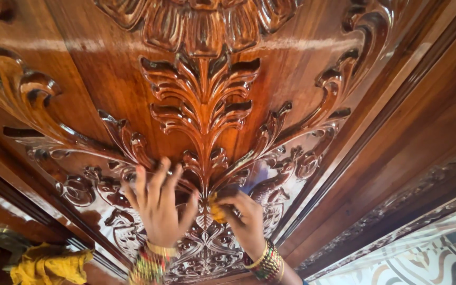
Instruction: The person wipes a carved wooden door with a yellow cloth, focusing on the ornate relief patterns. They dip the cloth into a small metal bowl on a blue stool to re-wet it, then continue wiping the door surface.
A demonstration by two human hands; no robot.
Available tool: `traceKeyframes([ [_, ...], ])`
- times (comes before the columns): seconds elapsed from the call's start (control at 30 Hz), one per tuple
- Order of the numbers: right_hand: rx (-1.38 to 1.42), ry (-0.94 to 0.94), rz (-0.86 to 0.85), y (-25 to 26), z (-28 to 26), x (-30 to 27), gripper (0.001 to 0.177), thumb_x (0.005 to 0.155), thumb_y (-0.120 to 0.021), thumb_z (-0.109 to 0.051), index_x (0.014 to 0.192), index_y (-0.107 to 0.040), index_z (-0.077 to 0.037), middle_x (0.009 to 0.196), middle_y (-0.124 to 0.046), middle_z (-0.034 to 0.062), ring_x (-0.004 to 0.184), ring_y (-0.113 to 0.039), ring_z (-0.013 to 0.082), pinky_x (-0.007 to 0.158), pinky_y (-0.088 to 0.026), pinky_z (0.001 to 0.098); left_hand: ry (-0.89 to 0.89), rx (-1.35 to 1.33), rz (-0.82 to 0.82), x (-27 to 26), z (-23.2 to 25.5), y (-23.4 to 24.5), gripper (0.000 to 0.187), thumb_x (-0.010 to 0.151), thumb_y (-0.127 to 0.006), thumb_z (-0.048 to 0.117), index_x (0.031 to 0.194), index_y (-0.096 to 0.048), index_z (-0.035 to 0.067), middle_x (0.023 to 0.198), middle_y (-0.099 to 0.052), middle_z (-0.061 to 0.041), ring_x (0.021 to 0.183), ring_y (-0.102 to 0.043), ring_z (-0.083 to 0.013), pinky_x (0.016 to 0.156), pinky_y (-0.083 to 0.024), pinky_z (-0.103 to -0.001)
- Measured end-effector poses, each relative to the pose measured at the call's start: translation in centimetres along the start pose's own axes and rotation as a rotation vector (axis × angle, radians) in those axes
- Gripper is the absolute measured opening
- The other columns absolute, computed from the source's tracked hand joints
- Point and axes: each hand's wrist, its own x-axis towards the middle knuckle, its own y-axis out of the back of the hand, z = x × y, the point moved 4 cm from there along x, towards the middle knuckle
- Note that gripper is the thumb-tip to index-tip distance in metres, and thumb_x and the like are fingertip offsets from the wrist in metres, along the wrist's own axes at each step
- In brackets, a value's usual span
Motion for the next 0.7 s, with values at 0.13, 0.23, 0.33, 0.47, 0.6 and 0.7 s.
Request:
traceKeyframes([
  [0.13, 0.528, -0.353, 0.049, 0.3, 2.9, -2.5, 0.019, 0.090, -0.063, 0.013, 0.105, -0.065, 0.001, 0.093, -0.071, 0.0079, 0.080, -0.064, 0.0139, 0.067, -0.050, 0.0265, 0.146, -0.324, -0.116, -2.1, 4.7, 2.0, 0.050, 0.099, -0.054, 0.046, 0.135, -0.059, 0.011, 0.147, -0.057, -0.013, 0.137, -0.052, -0.0295, 0.119, -0.035, -0.054],
  [0.23, 0.116, -0.052, 0.034, 1.5, 1.0, -2.7, 0.026, 0.076, -0.067, 0.012, 0.098, -0.066, -0.002, 0.098, -0.071, 0.0063, 0.085, -0.070, 0.0144, 0.073, -0.055, 0.0268, 0.213, -0.500, -0.271, -3.3, 7.3, 1.9, 0.046, 0.092, -0.065, 0.035, 0.129, -0.065, 0.007, 0.131, -0.067, -0.013, 0.117, -0.067, -0.0304, 0.099, -0.054, -0.044],
  [0.33, -0.100, 0.202, -0.024, 2.9, -1.2, -2.8, 0.028, 0.071, -0.071, 0.007, 0.096, -0.067, -0.002, 0.102, -0.071, 0.0057, 0.099, -0.072, 0.0185, 0.082, -0.058, 0.0275, 0.276, -0.541, -0.271, -4.1, 7.9, 1.5, 0.037, 0.085, -0.076, 0.021, 0.119, -0.072, 0.009, 0.113, -0.076, -0.009, 0.098, -0.077, -0.0242, 0.083, -0.062, -0.034],
  [0.47, -0.122, 0.206, -0.028, 5.2, -0.5, -2.0, 0.023, 0.078, -0.075, 0.004, 0.097, -0.074, -0.008, 0.110, -0.076, 0.0065, 0.091, -0.075, 0.0173, 0.078, -0.062, 0.0277, 0.271, -0.458, -0.255, -4.6, 8.1, 0.7, 0.030, 0.080, -0.079, 0.013, 0.110, -0.077, 0.012, 0.106, -0.079, -0.006, 0.090, -0.078, -0.0192, 0.076, -0.063, -0.028],
  [0.6, -0.627, 0.285, 0.401, 10.0, 0.3, -1.0, 0.027, 0.081, -0.077, -0.003, 0.107, -0.074, -0.010, 0.120, -0.072, 0.0097, 0.110, -0.067, 0.0242, 0.094, -0.054, 0.0388, 0.124, -0.419, -0.092, -1.9, 9.7, 0.6, 0.026, 0.084, -0.076, 0.010, 0.110, -0.073, 0.009, 0.112, -0.075, -0.007, 0.097, -0.076, -0.0199, 0.082, -0.063, -0.030],
  [0.7, -0.780, 0.362, 0.543, 12.4, 2.2, -0.2, 0.038, 0.090, -0.074, -0.016, 0.127, -0.068, -0.010, 0.146, -0.051, 0.0180, 0.141, -0.046, 0.0380, 0.119, -0.036, 0.0532, 0.027, -0.342, 0.057, 1.6, 11.5, 0.9, 0.030, 0.084, -0.079, 0.011, 0.113, -0.073, 0.011, 0.115, -0.073, -0.008, 0.095, -0.073, -0.0205, 0.079, -0.059, -0.031],
])
